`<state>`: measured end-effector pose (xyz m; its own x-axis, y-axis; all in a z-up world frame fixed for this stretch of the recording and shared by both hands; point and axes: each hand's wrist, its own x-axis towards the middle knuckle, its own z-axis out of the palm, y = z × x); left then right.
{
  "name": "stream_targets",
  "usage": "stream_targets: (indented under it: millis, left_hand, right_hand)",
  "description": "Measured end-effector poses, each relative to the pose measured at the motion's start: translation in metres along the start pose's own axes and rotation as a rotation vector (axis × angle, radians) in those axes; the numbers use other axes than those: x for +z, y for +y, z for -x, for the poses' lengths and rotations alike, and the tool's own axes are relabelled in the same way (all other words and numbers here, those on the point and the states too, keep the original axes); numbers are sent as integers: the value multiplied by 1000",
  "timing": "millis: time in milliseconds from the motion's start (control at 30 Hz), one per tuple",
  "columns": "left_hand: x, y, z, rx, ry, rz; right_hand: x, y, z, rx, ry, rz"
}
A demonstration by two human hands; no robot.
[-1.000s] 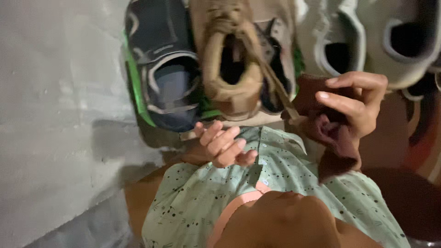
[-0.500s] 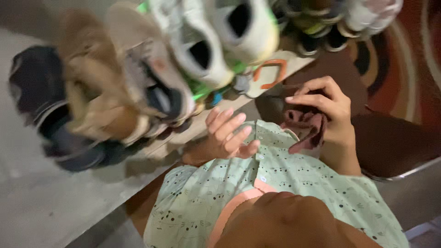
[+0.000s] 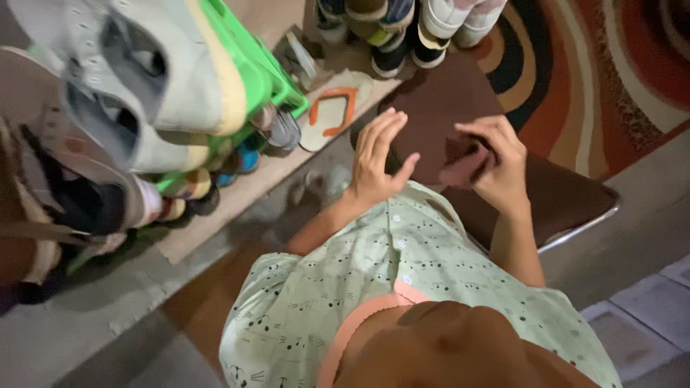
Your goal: The person cleans a variety of footwear including boots, sneakers, flip-flops, and loafers using a cloth, wiping the exterior surfaces and soles.
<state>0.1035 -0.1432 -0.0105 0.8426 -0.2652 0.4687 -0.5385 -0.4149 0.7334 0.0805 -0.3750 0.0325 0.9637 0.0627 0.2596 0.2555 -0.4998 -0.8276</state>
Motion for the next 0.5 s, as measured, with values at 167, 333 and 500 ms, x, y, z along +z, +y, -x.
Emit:
stream_targets:
  millis: [167,333,500]
  left_hand:
    - [14,-14,3,-170,0,-13]
    - [13,-51,-4,-289,35,-4]
    - [16,-94,-36,-425,115,317]
  right_hand:
    - [14,31,-26,23,-91,-54]
    - [43,56,-51,76,-36,-183]
    - [53,52,-91,92,22,-138]
